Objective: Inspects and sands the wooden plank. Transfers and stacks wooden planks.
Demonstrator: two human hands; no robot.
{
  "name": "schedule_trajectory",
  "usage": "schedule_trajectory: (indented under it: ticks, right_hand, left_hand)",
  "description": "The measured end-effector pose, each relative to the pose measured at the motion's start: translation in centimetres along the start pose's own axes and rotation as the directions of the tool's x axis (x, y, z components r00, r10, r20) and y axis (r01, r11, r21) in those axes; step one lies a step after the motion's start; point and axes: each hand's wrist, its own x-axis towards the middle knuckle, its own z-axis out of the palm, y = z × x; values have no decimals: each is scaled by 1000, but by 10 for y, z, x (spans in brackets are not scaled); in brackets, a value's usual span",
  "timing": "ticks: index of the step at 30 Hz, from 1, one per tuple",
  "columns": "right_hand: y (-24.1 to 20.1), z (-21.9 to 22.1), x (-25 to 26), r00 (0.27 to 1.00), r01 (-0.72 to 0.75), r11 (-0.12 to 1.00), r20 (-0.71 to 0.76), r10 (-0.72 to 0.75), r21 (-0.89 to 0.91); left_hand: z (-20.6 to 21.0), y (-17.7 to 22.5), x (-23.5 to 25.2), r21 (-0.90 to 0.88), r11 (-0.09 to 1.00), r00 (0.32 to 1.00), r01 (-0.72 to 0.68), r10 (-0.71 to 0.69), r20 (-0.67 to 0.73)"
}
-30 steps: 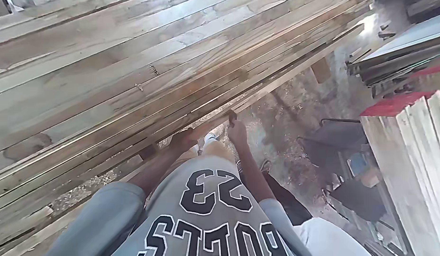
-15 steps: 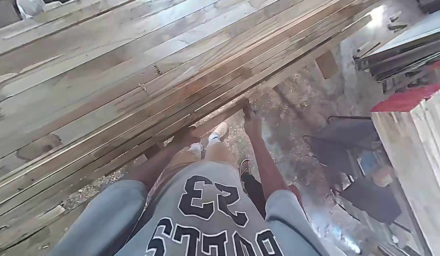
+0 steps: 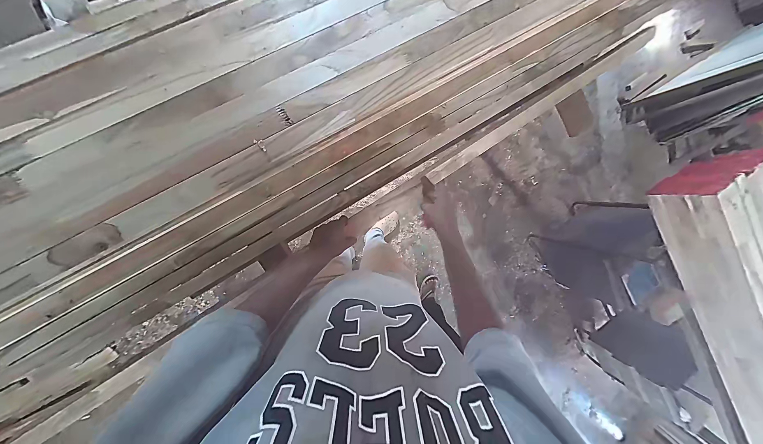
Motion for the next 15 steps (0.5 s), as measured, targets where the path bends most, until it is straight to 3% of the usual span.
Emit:
schedule_trajectory:
  ticks: [5,7,10,13,15]
  right_hand:
    - [-29,83,-71,989,51,987,142,-29,-154]
    - [-23,68,-71,975,113,974,209,-70,-199]
    - [7,13,-52,956,110,979,286,-57,-173]
    - [47,-26,-18,994,38,997,103,-31,-69]
    - [65,-37,5,995,78,997,-69,-78,7]
  left_hand:
    - [3,0,-1,-2,1000,1000,24,-24,-1]
    - [1,1,-1,14,1000,1000,-4,4,-4]
    - [1,-6,7,28,999,999,-43,42,4]
    - [-1,-14,22,-11,999,998,-42,43,48]
    - [2,-20,22,-75,996,997,-54,58,54]
